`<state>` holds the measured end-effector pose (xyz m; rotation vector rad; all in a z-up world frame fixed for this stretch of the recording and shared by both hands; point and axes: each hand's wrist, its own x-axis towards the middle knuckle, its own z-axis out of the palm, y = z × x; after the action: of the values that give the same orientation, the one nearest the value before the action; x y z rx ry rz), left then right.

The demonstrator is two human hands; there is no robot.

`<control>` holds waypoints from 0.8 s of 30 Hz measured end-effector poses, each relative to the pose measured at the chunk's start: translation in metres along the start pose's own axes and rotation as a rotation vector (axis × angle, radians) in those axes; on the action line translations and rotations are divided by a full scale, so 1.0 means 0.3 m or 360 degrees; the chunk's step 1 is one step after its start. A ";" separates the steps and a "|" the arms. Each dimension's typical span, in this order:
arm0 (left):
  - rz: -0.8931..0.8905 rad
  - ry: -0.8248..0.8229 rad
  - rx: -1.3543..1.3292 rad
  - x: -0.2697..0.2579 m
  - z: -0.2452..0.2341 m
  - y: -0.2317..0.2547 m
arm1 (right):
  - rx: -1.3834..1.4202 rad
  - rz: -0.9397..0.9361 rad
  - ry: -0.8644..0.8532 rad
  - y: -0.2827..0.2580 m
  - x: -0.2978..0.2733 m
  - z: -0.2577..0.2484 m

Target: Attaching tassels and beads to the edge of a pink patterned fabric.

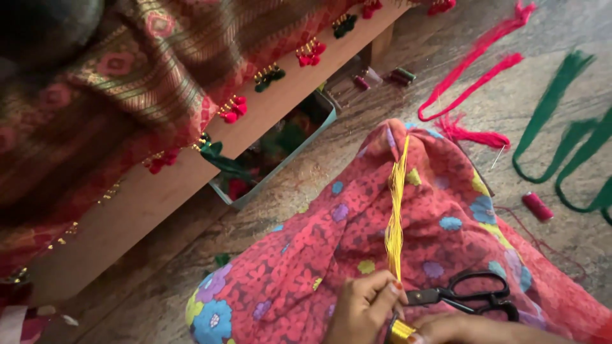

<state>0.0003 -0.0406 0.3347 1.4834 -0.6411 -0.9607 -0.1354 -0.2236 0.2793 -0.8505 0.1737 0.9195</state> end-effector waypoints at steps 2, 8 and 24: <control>0.0041 0.0070 0.0157 -0.001 0.016 -0.019 | 0.0169 0.0139 0.0039 -0.021 -0.010 0.024; 0.0127 0.0391 0.0475 -0.043 0.041 -0.028 | 0.1092 -0.0041 0.0016 -0.161 -0.039 0.080; 0.0271 0.0723 0.0459 -0.001 0.069 -0.088 | -0.0840 -0.0649 0.0933 -0.323 -0.068 0.142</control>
<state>-0.0209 -0.0472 0.3097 1.7946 -0.5733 -0.3863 -0.0835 -0.2367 0.3728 -1.5724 0.2552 0.3064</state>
